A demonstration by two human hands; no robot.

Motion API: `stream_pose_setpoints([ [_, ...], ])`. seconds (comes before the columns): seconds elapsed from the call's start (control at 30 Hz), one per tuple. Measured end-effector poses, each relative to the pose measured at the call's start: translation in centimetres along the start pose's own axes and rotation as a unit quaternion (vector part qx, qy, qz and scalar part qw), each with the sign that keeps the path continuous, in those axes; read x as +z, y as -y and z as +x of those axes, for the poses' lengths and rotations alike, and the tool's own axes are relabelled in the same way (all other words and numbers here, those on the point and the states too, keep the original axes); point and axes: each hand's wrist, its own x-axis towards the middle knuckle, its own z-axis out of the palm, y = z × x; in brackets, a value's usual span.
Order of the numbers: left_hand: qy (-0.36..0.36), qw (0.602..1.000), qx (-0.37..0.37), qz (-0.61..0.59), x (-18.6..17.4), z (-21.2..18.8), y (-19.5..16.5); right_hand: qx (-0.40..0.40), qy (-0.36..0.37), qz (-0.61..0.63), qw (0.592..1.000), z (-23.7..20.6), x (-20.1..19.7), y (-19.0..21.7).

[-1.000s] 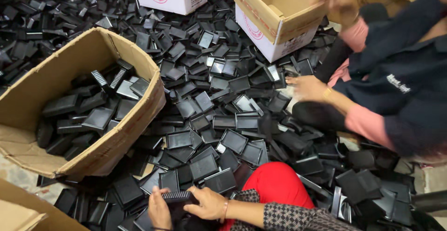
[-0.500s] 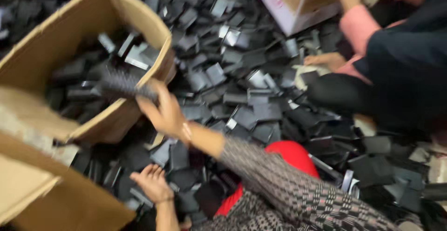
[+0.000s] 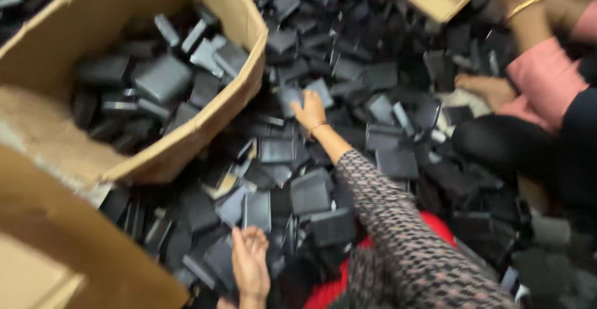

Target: The person sits on the floor and repeatedly picks up small black plastic parts from a large pile, briefly turns them over, and places them into a cardboard box. The action is continuous and repetitive, with no visible inspection or assembly.

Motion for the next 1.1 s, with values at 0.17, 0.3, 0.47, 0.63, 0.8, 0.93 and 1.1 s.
stream_pose_setpoints([
  [0.17,-0.061,0.991,-0.116,0.028,-3.4,7.1,2.9,0.129,0.248,-0.183,0.942,6.0,1.4,1.6],
  [0.3,-0.074,0.979,-0.188,0.036,-5.8,10.2,4.5,0.071,0.347,-0.237,0.905,6.7,0.5,3.4],
  [0.47,-0.102,0.975,-0.087,0.176,-4.9,10.1,5.4,0.058,0.453,-0.122,0.881,5.1,-2.9,2.2],
  [0.63,-0.216,0.799,0.157,0.538,-3.1,8.7,5.9,0.046,0.462,-0.119,0.878,2.8,-3.6,1.8],
  [0.8,-0.145,0.8,0.195,0.549,-3.2,7.8,5.3,0.029,0.401,-0.104,0.91,0.9,-3.5,1.8],
  [0.93,-0.104,0.815,0.213,0.529,-3.2,7.9,5.0,0.098,0.335,-0.119,0.93,0.0,-3.3,1.9],
  [1.1,-0.106,0.836,0.179,0.508,-2.4,8.0,5.5,0.135,0.405,-0.166,0.889,-1.2,-1.9,3.8],
])
